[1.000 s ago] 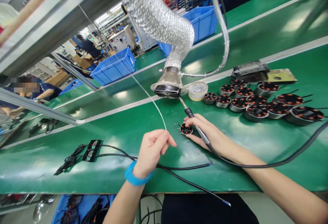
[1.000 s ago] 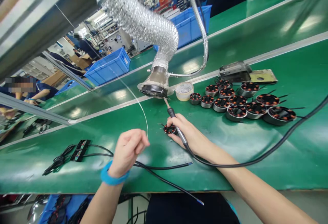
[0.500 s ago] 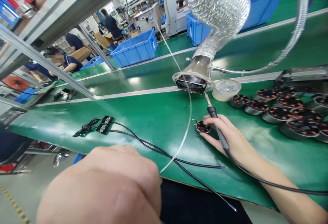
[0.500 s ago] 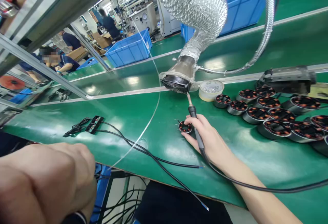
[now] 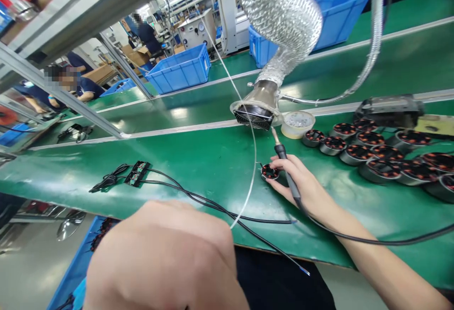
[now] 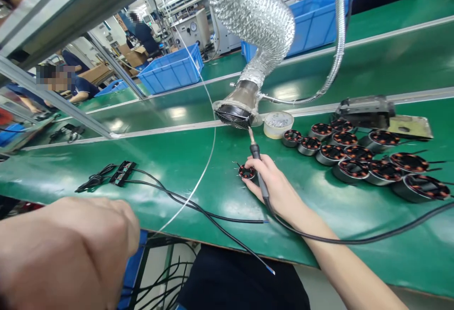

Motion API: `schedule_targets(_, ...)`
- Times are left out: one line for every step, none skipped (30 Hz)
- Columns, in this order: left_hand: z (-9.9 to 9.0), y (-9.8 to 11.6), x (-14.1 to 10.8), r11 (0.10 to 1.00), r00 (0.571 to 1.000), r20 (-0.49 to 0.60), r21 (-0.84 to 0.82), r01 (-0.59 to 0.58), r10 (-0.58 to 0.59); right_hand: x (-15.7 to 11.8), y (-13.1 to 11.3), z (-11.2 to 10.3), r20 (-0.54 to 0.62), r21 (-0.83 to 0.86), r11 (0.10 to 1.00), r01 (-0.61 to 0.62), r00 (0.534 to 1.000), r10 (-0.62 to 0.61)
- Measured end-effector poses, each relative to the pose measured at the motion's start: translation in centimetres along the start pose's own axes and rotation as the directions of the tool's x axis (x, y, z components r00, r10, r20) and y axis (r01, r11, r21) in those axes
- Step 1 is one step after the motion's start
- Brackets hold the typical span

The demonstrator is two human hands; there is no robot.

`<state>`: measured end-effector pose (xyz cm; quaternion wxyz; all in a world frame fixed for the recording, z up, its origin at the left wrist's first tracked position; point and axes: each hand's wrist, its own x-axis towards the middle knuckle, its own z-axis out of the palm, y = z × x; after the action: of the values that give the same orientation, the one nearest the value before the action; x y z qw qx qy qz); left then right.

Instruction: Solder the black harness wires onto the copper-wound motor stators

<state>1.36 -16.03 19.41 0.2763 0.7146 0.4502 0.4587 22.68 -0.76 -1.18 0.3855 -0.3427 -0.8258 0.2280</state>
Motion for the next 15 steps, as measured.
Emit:
schedule_targets(0.1,-0.5,0.4,0.997,0.996,0.047,-0.036,-0.070,0.072,0.0,0.0,-0.1,-0.002,-0.002,1.000,-0.011,1.000,0.011)
schedule_targets(0.4,-1.4,0.6,0.992,0.985,0.121,-0.031,-0.120,0.123,-0.1,0.0,-0.1,-0.001,-0.005,1.000,-0.023,1.000,0.023)
schedule_targets(0.9,-2.6,0.8,0.989,0.965,0.222,0.023,-0.148,0.140,-0.1,0.0,-0.2,-0.001,-0.007,0.999,-0.034,0.999,0.034)
schedule_targets(1.7,-4.2,0.8,0.978,0.935,0.333,0.119,-0.168,0.120,-0.2,0.0,-0.3,-0.002,-0.005,0.999,-0.041,0.999,0.041)
schedule_targets(2.8,-6.0,0.7,0.950,0.906,0.420,0.253,-0.183,0.062,-0.2,0.0,-0.5,-0.002,0.001,0.999,-0.047,0.999,0.047)
schedule_targets(4.2,-8.0,0.6,0.917,0.878,0.478,0.350,-0.192,0.002,-0.3,0.0,-0.6,-0.003,0.010,0.999,-0.050,0.999,0.050)
schedule_targets(5.7,-10.0,0.3,0.894,0.858,0.511,0.404,-0.194,-0.045,-0.4,-0.1,-0.8,-0.003,0.019,0.998,-0.054,0.999,0.054)
schedule_targets(7.4,-11.9,0.0,0.883,0.860,0.504,0.435,-0.176,-0.077,-0.5,-0.2,-1.1,-0.002,0.025,0.998,-0.059,0.998,0.059)
schedule_targets(9.0,-13.6,-0.3,0.881,0.858,0.503,0.446,-0.158,-0.101,-0.6,-0.3,-1.3,-0.001,0.028,0.997,-0.067,0.998,0.067)
schedule_targets(10.4,-15.0,-0.5,0.882,0.859,0.501,0.447,-0.149,-0.109,-0.8,-0.4,-1.5,0.002,0.030,0.997,-0.078,0.997,0.078)
schedule_targets(11.6,-16.0,-0.7,0.887,0.856,0.506,0.436,-0.150,-0.104,-1.0,-0.5,-1.7,-0.001,0.031,0.996,-0.089,0.996,0.089)
schedule_targets(12.5,-16.7,-0.7,0.897,0.851,0.517,0.414,-0.157,-0.090,-1.3,-0.6,-1.9,-0.010,0.031,0.995,-0.099,0.995,0.100)
schedule_targets(13.0,-17.0,-0.6,0.909,0.847,0.526,0.384,-0.162,-0.072,-1.6,-0.6,-2.1,-0.020,0.034,0.994,-0.108,0.994,0.109)
schedule_targets(13.2,-17.2,-0.4,0.925,0.848,0.526,0.348,-0.151,-0.059,-1.8,-0.6,-2.2,-0.030,0.039,0.993,-0.115,0.993,0.117)
schedule_targets(13.1,-17.2,-0.1,0.945,0.860,0.507,0.306,-0.114,-0.060,-2.0,-0.6,-2.3,-0.036,0.043,0.992,-0.120,0.992,0.122)
